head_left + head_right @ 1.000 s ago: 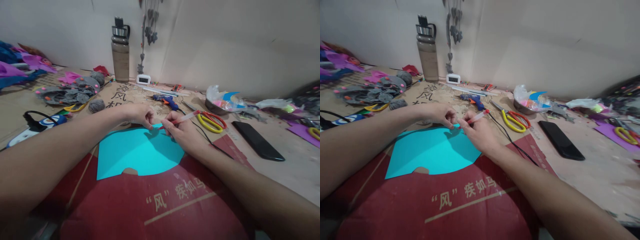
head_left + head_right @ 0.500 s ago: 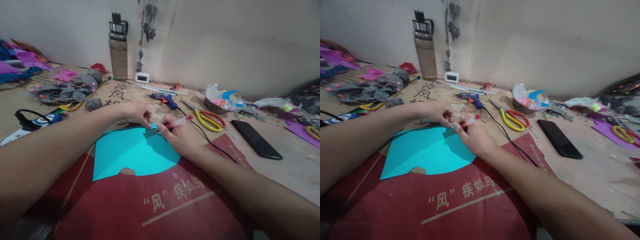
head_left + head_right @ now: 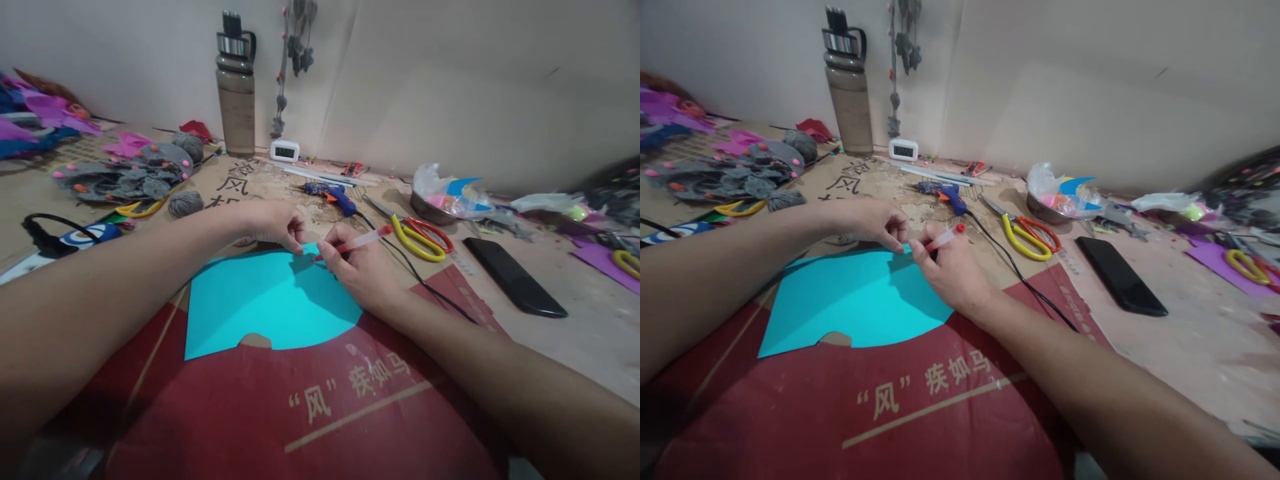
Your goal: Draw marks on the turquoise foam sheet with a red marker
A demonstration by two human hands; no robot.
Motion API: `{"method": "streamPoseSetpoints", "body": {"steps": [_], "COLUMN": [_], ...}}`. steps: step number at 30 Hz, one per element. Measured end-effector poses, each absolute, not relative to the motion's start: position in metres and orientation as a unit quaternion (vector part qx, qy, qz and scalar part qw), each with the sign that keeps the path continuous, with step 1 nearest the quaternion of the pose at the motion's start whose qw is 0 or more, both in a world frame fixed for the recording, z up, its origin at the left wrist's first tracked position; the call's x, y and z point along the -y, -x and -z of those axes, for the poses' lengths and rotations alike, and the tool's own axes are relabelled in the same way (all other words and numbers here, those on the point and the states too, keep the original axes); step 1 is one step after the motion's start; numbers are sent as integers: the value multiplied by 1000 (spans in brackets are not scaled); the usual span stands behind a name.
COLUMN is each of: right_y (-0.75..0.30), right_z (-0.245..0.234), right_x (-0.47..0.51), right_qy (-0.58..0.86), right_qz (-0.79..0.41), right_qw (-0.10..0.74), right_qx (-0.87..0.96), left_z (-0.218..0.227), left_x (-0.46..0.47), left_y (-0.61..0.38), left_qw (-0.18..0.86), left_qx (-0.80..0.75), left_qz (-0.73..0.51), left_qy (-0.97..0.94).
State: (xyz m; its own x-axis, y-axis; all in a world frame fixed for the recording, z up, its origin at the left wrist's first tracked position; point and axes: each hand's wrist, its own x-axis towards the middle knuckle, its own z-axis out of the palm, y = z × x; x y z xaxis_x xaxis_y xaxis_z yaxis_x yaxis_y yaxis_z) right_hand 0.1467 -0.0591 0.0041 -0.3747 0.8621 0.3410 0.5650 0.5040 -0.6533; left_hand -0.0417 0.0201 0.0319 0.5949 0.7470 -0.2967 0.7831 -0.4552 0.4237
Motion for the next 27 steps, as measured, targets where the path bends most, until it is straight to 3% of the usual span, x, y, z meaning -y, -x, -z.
{"method": "streamPoseSetpoints", "body": {"steps": [27], "right_y": [-145], "right_z": [-3], "right_x": [59], "right_qy": [438], "right_qz": [-191], "right_qw": [318], "right_qx": [819], "left_z": [-21], "left_x": [-29], "left_y": [47], "left_qw": [273], "left_qx": [-432], "left_qz": [17], "left_qy": [-860]}}
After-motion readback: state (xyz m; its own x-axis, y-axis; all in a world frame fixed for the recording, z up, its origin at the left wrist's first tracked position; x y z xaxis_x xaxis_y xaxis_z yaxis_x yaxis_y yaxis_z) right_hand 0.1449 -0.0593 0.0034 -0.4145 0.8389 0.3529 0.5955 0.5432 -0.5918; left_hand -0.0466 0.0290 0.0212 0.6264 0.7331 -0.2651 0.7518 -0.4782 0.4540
